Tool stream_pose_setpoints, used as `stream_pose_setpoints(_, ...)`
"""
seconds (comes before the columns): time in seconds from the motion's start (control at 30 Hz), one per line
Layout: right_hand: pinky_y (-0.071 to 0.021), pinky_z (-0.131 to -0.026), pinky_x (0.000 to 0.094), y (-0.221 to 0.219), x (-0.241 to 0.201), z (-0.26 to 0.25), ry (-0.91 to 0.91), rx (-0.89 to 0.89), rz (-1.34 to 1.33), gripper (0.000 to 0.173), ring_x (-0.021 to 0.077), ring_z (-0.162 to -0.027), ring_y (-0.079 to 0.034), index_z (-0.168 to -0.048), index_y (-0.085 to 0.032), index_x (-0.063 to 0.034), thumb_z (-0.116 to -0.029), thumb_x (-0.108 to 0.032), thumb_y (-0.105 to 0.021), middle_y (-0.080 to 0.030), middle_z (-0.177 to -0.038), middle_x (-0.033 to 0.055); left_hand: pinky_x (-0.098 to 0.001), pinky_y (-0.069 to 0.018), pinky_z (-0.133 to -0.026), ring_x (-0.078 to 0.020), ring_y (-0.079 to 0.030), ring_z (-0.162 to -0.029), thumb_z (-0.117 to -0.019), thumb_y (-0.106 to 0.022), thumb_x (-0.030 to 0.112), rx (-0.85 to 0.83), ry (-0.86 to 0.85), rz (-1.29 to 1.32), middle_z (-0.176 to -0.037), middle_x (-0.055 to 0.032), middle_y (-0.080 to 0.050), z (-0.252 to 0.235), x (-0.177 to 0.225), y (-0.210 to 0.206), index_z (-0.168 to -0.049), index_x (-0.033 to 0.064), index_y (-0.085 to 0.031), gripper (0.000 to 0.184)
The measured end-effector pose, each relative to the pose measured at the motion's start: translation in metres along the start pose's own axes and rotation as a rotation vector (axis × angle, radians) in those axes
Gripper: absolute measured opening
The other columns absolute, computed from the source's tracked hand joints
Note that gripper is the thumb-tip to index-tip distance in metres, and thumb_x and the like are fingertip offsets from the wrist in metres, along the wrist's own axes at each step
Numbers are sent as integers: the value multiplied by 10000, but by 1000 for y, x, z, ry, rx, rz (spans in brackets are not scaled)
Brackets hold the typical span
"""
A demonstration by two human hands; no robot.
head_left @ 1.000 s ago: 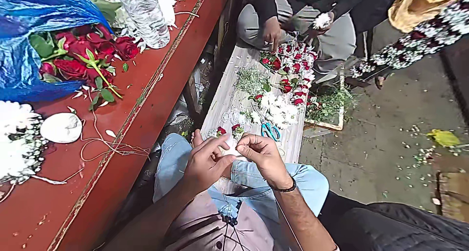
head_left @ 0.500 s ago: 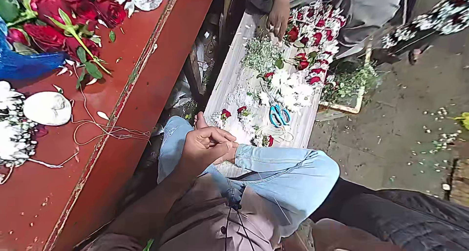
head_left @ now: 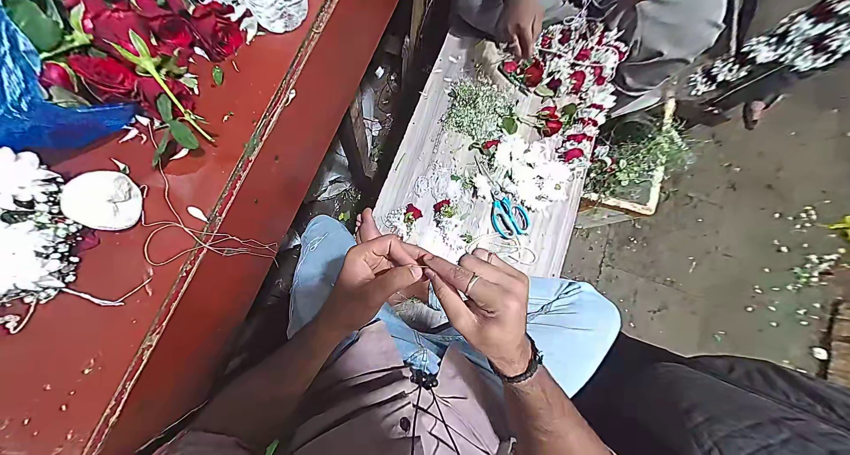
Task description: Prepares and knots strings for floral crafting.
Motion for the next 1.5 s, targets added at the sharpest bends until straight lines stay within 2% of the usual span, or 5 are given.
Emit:
stream_pose_setpoints(0.4,-423,-618,264,-6,20,2,-106,-24,-142,179,70,-648,-516,-911,-810,-115,-964,-209,-668,-595,-668,-27,-316,-621,-801,-117,-711,-873,-984,-640,114,-72,-290,-526,-1074,-62,-748,1,23,-12,-1284,9,-646,318)
stream_pose_setpoints(0.87,-527,-638,213,-40,45,12,-457,-149,-732,157,43,-702,-623,-980,-744,-12,-994,-54,-593,-695,-817,10,-311,-520,-755,-102,-630,-750,-1087,-390,185,-75,-236,-801,-779,-28,-657,-8,-3,-8,-926,55,-665,344)
stream_pose_setpoints(1.0,-490,-633,213,-50,51,17,-366,-140,-608,169,66,-726,-575,-945,-776,-20,-988,-90,-629,-629,-809,19,-213,-417,-556,-40,-493,-602,-1039,-531,101,-13,17,-17,-740,13,-589,-13,-22,6,-954,23,-682,190)
stream_pose_setpoints(1.17,-444,-567,193,-41,41,8,-314,-96,-517,195,40,-650,-538,-844,-762,-29,-960,-81,-614,-597,-719,-5,-320,-591,-842,-113,-696,-895,-989,-626,123,-98,-381,-753,-937,-49,-744,-14,0,4,-1015,62,-787,173)
stream_pose_setpoints(1.5,-421,-539,195,-45,42,-1,-354,-185,-650,176,11,-614,-540,-755,-710,-43,-905,-53,-617,-625,-686,-21,-185,-434,-594,-4,-545,-662,-835,-765,98,-271,-140,-477,-756,27,-675,-27,-9,10,-772,68,-737,75)
Point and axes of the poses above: each hand's wrist, its own z-axis away from the middle knuckle, its own y-axis out of the back of the hand, x = y × z, the point moved 9 cm from there along -z, towards the middle knuckle
